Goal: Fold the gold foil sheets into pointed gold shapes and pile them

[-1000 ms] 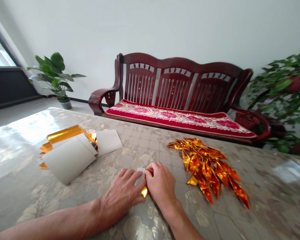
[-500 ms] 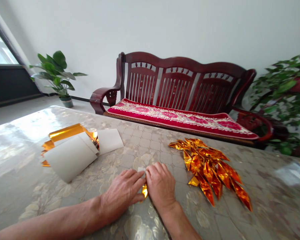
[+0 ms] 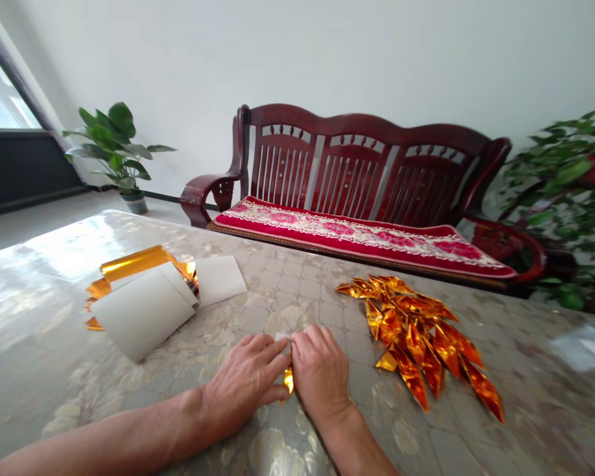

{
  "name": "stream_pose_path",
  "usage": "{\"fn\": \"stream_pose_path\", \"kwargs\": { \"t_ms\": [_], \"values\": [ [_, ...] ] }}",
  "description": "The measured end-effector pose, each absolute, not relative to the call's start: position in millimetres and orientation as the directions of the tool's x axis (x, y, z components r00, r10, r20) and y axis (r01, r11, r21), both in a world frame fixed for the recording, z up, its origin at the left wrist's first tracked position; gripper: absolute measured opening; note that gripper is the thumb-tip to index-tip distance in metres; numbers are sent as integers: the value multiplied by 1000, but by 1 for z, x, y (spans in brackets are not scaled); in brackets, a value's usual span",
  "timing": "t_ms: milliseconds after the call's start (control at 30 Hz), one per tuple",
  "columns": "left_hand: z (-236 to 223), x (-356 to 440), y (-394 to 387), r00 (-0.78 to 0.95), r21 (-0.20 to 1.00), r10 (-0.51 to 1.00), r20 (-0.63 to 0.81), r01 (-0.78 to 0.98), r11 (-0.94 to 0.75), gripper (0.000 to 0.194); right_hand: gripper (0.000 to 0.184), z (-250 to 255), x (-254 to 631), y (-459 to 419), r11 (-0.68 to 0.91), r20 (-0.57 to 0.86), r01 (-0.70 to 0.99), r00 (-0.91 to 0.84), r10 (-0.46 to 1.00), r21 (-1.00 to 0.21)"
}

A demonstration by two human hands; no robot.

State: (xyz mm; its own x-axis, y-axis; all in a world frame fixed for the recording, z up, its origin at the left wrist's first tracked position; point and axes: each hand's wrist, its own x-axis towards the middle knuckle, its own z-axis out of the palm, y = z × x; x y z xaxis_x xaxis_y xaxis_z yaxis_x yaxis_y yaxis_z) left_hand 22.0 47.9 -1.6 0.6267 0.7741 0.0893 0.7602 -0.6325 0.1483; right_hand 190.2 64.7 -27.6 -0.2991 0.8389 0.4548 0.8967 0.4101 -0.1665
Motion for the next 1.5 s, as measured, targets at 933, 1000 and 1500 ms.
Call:
{"fn": "stream_pose_path", "kwargs": {
  "t_ms": [933, 1000, 1500],
  "values": [
    [-8, 21, 50, 599, 125, 787, 149, 778, -615, 45, 13, -26, 189, 61, 442, 462, 882, -327, 824, -164],
    [-8, 21, 49, 600, 119, 787, 147, 779, -616, 44, 14, -26, 189, 61, 443, 462, 882, -330, 823, -159],
    [-5, 22, 52, 599, 153, 793, 115, 778, -609, 48, 13, -25, 188, 59, 448, 433, 889, -370, 822, -90]
  ]
}}
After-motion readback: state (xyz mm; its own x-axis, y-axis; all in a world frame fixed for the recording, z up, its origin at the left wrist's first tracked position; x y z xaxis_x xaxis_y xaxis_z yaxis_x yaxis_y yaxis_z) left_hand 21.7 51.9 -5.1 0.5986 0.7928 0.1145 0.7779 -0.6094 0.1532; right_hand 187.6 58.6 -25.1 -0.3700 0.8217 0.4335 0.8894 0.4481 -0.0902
